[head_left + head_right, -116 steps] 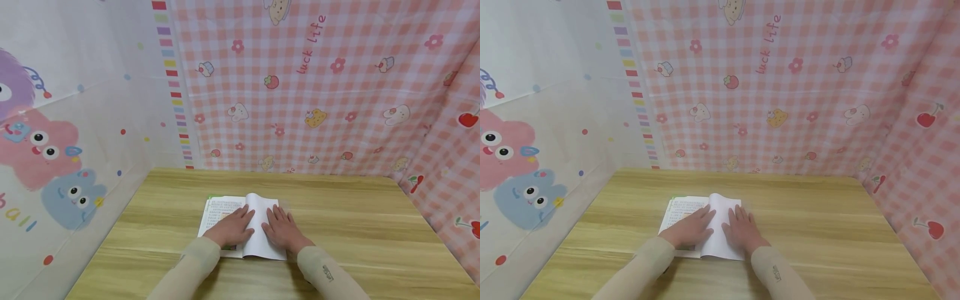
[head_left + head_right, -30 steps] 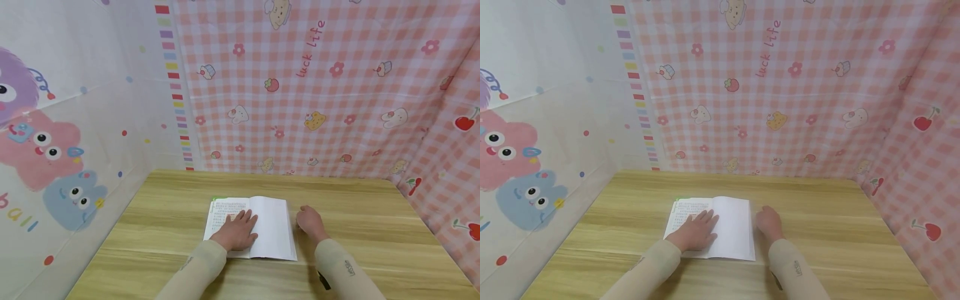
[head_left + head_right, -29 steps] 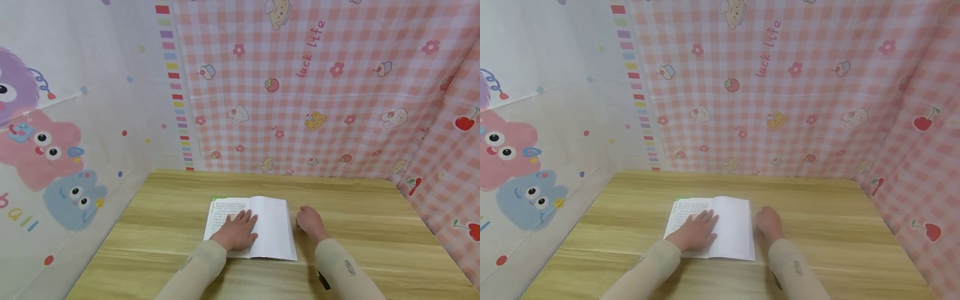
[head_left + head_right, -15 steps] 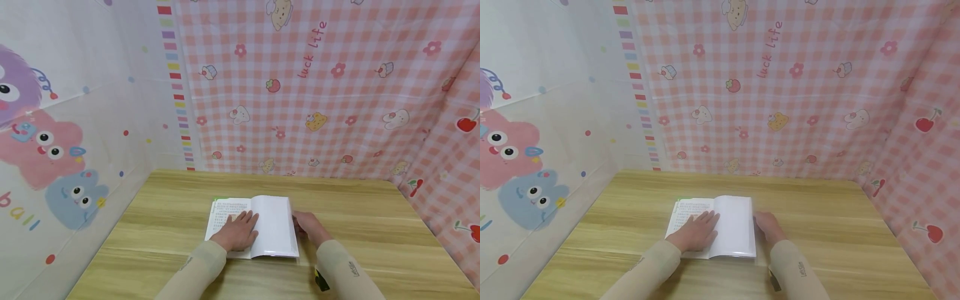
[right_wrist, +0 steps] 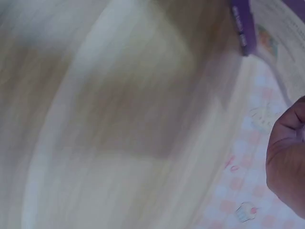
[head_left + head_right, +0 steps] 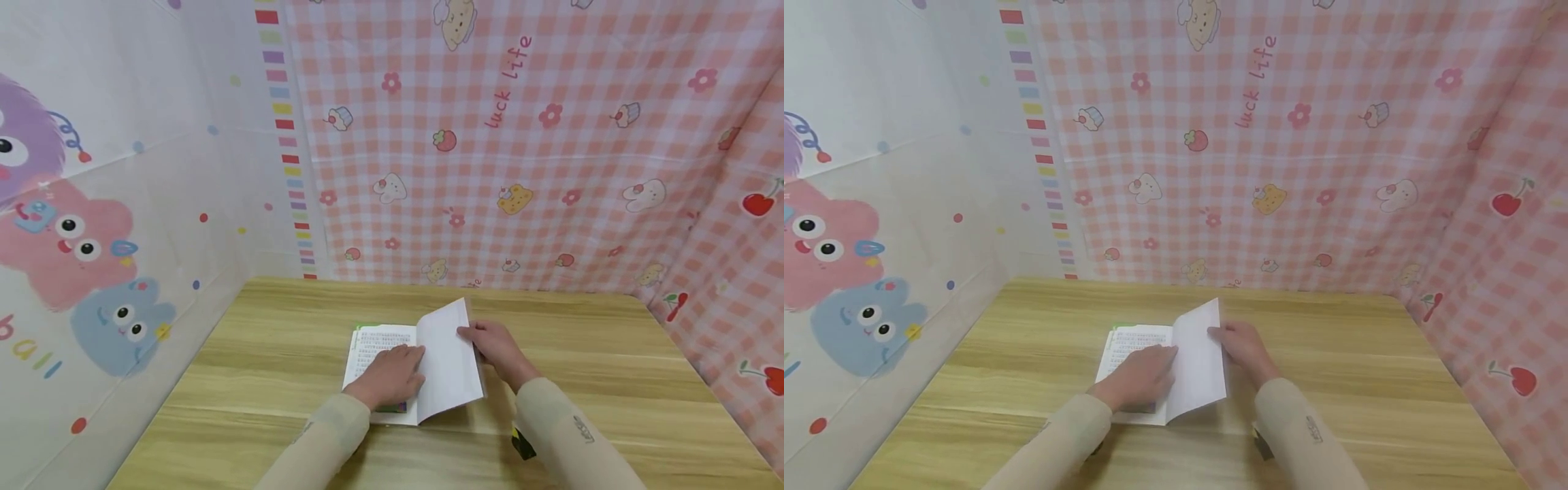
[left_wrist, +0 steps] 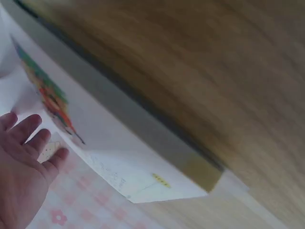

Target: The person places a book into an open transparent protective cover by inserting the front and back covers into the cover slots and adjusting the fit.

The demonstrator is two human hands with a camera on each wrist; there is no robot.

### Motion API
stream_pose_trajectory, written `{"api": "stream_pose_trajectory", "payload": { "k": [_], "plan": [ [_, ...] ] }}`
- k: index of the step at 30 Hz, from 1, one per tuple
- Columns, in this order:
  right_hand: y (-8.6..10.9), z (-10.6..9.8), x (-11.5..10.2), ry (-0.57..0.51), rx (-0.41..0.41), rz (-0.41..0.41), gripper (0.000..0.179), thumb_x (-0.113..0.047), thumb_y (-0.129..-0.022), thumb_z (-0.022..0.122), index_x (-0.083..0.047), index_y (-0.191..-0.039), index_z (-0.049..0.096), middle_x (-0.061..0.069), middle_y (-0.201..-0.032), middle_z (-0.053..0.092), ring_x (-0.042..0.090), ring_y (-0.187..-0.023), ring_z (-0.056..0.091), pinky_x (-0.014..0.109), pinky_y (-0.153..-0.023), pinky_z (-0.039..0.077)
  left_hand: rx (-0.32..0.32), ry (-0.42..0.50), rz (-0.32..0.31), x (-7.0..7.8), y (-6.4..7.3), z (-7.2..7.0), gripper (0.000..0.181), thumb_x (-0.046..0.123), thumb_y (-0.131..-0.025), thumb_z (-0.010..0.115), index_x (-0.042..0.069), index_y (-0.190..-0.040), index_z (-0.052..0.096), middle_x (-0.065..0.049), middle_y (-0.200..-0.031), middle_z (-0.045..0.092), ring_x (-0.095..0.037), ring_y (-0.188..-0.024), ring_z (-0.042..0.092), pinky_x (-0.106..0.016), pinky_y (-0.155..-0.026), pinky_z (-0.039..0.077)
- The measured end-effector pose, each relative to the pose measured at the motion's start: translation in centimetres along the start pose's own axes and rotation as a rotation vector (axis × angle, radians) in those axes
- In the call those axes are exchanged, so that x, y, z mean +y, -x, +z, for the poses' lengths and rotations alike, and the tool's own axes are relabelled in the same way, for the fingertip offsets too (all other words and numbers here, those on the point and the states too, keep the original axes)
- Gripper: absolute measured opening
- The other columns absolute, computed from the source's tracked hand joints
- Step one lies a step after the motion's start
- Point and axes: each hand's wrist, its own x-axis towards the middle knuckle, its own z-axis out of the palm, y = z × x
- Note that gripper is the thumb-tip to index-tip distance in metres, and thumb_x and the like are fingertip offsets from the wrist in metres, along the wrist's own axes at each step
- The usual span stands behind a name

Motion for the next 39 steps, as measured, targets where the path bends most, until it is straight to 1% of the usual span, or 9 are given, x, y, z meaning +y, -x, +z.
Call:
{"api": "stream_pose_trajectory", "payload": {
  "k": [4,8,12,16,21,26,32,35,39],
  "plan": [
    [0.1,1.1,-1.1,-0.066,0.009,-0.017,0.038,-0.02,-0.097,0.064,0.004,-0.126,0.061,0.011,-0.092,0.07,0.014,-0.072,0.067,0.029,-0.061,0.056,0.058,0.259,-0.016,0.0,-0.4,-0.6,0.043,0.023,-0.1,0.051,0.008,-0.141,0.052,-0.009,-0.131,0.061,-0.025,-0.121,0.055,-0.042,-0.102,0.045],
    [0.4,2.7,-2.1,-0.139,0.015,-0.031,0.045,-0.021,-0.098,0.062,0.002,-0.136,0.053,0.016,-0.103,0.069,0.017,-0.077,0.069,0.031,-0.063,0.058,0.06,0.609,-0.085,0.2,-0.2,-1.7,0.043,0.031,-0.107,0.039,0.01,-0.142,0.054,-0.009,-0.134,0.06,-0.026,-0.124,0.055,-0.044,-0.104,0.043],
    [0.9,4.4,-2.8,-0.163,0.019,-0.057,0.049,-0.026,-0.099,0.061,-0.002,-0.141,0.049,0.017,-0.106,0.064,0.018,-0.08,0.066,0.033,-0.063,0.057,0.05,0.857,-0.14,0.3,0.0,-3.0,0.067,0.054,-0.106,0.022,0.008,-0.139,0.058,-0.013,-0.129,0.061,-0.032,-0.118,0.057,-0.049,-0.096,0.048],
    [1.5,5.8,-3.1,-0.154,-0.015,-0.116,0.054,-0.031,-0.101,0.057,-0.008,-0.148,0.042,0.017,-0.11,0.06,0.022,-0.084,0.064,0.037,-0.066,0.056,0.042,1.015,-0.174,0.0,-0.2,-4.0,0.083,0.065,-0.102,0.016,0.001,-0.141,0.053,-0.019,-0.129,0.059,-0.033,-0.113,0.059,-0.051,-0.088,0.052],
    [2.0,6.9,-3.2,-0.14,-0.046,-0.181,0.049,-0.037,-0.104,0.05,-0.014,-0.147,0.046,0.016,-0.113,0.062,0.022,-0.086,0.065,0.045,-0.073,0.055,0.018,1.04,-0.189,-0.4,-0.2,-5.1,0.083,0.067,-0.101,0.022,0.001,-0.142,0.052,-0.019,-0.133,0.057,-0.031,-0.113,0.059,-0.049,-0.085,0.055],
    [2.3,7.4,-3.3,-0.13,-0.042,-0.19,0.051,-0.038,-0.103,0.051,-0.013,-0.147,0.047,0.015,-0.114,0.063,0.024,-0.09,0.064,0.046,-0.076,0.055,-0.003,0.937,-0.201,-0.3,0.0,-5.7,0.081,0.067,-0.1,0.025,0.003,-0.145,0.05,-0.018,-0.139,0.054,-0.033,-0.117,0.058,-0.046,-0.085,0.055],
    [2.4,7.7,-3.2,-0.128,-0.067,-0.188,0.045,-0.03,-0.108,0.04,-0.011,-0.147,0.049,0.016,-0.124,0.061,0.028,-0.097,0.062,0.052,-0.083,0.052,-0.022,0.838,-0.214,0.2,0.2,-6.5,0.084,0.072,-0.097,0.025,0.01,-0.148,0.047,-0.02,-0.14,0.053,-0.036,-0.119,0.055,-0.048,-0.086,0.053],
    [2.5,7.8,-3.2,-0.126,-0.093,-0.205,0.041,-0.021,-0.107,0.04,-0.009,-0.144,0.053,0.015,-0.127,0.061,0.026,-0.096,0.062,0.055,-0.085,0.05,-0.028,0.814,-0.215,-0.2,0.1,-6.6,0.072,0.062,-0.102,0.027,0.011,-0.148,0.048,-0.019,-0.141,0.053,-0.035,-0.12,0.055,-0.048,-0.086,0.054],
    [2.5,8.0,-3.0,-0.131,-0.132,-0.218,0.038,-0.011,-0.105,0.041,-0.005,-0.139,0.057,0.015,-0.129,0.06,0.025,-0.098,0.061,0.053,-0.086,0.05,0.001,0.805,-0.237,-1.1,0.0,-6.6,0.054,0.036,-0.102,0.03,0.003,-0.134,0.059,-0.014,-0.115,0.063,-0.026,-0.1,0.06,-0.041,-0.076,0.054]
  ]
}}
